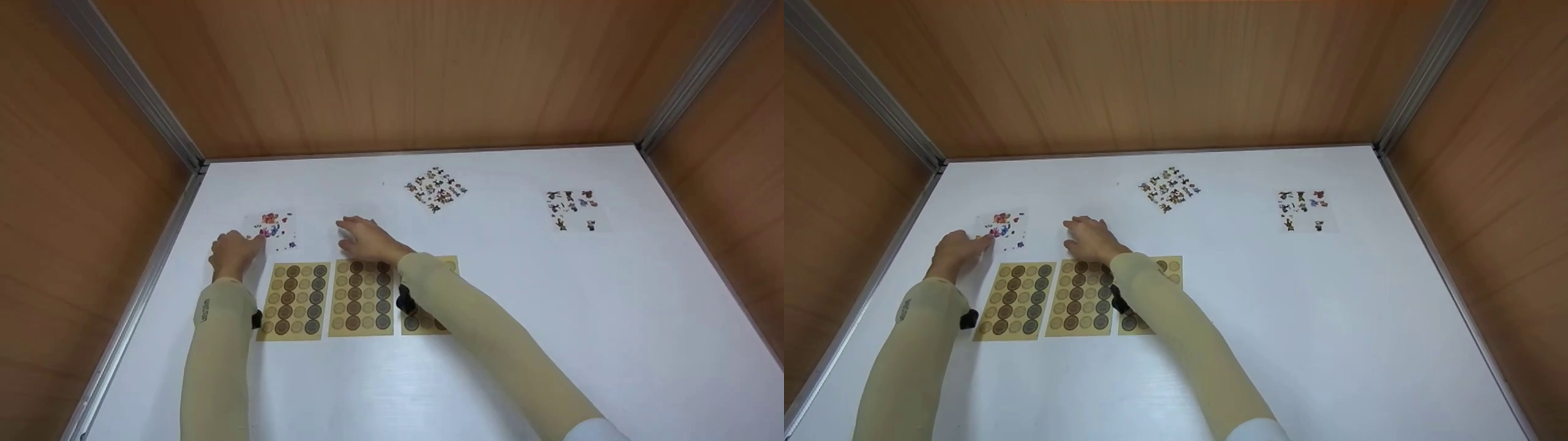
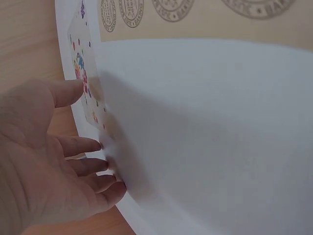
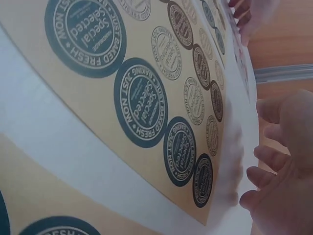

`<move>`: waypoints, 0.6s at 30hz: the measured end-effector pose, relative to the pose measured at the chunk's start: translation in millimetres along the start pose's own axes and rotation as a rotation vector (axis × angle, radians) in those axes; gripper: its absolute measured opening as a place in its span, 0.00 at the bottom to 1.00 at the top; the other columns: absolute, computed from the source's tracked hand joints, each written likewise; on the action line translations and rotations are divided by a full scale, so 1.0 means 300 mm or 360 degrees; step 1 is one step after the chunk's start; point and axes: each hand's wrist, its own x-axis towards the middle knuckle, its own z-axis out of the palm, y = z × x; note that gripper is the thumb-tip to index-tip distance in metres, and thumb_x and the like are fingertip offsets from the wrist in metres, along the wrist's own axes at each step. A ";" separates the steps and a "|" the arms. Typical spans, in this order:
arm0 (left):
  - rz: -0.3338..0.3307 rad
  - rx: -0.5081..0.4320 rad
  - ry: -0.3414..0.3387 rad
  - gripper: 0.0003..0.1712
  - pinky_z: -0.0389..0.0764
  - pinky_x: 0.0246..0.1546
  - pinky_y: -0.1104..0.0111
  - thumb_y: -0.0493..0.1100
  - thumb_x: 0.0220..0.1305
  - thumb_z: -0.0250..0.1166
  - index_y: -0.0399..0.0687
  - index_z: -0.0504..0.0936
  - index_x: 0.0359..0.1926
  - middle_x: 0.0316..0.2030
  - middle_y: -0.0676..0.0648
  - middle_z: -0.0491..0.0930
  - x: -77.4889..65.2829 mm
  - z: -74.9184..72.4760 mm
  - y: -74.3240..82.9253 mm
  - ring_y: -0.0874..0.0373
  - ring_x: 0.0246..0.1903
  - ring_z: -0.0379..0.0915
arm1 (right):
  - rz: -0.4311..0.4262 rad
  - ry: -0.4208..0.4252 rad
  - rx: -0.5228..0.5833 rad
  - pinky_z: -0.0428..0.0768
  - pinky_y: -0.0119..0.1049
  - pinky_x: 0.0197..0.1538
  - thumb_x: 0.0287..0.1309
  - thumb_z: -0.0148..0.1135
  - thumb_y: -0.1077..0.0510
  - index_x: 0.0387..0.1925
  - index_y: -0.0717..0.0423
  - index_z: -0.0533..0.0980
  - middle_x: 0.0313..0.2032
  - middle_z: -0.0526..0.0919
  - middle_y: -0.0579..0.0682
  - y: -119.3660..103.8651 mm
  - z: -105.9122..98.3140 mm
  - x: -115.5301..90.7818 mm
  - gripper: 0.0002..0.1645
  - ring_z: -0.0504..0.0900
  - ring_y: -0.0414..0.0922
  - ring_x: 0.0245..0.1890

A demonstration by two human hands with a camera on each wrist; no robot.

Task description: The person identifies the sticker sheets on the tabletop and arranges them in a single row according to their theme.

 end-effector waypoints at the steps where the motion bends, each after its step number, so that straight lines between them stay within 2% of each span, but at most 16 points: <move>1: 0.0004 -0.0009 0.0007 0.32 0.68 0.58 0.41 0.52 0.71 0.54 0.22 0.77 0.53 0.49 0.27 0.75 0.000 0.006 0.001 0.36 0.49 0.67 | 0.0016 0.0007 -0.0006 0.49 0.47 0.78 0.75 0.53 0.52 0.75 0.56 0.64 0.74 0.64 0.55 0.002 0.007 0.001 0.32 0.57 0.49 0.76; 7: 0.0011 0.0002 0.0016 0.33 0.67 0.61 0.40 0.52 0.72 0.54 0.20 0.75 0.56 0.51 0.27 0.73 0.012 0.026 0.005 0.34 0.52 0.66 | 0.0043 0.0023 0.0013 0.47 0.52 0.78 0.74 0.54 0.52 0.74 0.57 0.64 0.73 0.67 0.55 -0.001 0.034 0.010 0.33 0.56 0.53 0.77; 11: 0.0024 0.0019 0.0006 0.32 0.68 0.60 0.40 0.52 0.72 0.53 0.20 0.76 0.53 0.51 0.27 0.72 0.016 0.032 0.019 0.34 0.52 0.66 | 0.0037 0.0053 0.0018 0.47 0.51 0.78 0.73 0.55 0.52 0.74 0.59 0.65 0.71 0.69 0.55 -0.005 0.037 0.017 0.33 0.56 0.53 0.76; 15: 0.0045 0.0012 0.0010 0.30 0.69 0.59 0.41 0.51 0.72 0.53 0.22 0.77 0.50 0.50 0.28 0.71 0.013 0.042 0.039 0.35 0.52 0.65 | 0.0044 0.0059 -0.0055 0.48 0.53 0.78 0.73 0.54 0.52 0.74 0.58 0.65 0.73 0.67 0.55 -0.010 0.039 0.021 0.32 0.56 0.54 0.76; 18: 0.0041 0.0019 0.0008 0.31 0.67 0.60 0.40 0.51 0.72 0.53 0.21 0.76 0.52 0.52 0.27 0.69 0.008 0.054 0.053 0.34 0.55 0.63 | 0.0035 0.0056 -0.0125 0.47 0.55 0.78 0.74 0.54 0.51 0.73 0.58 0.66 0.74 0.64 0.56 -0.021 0.048 0.023 0.32 0.55 0.55 0.76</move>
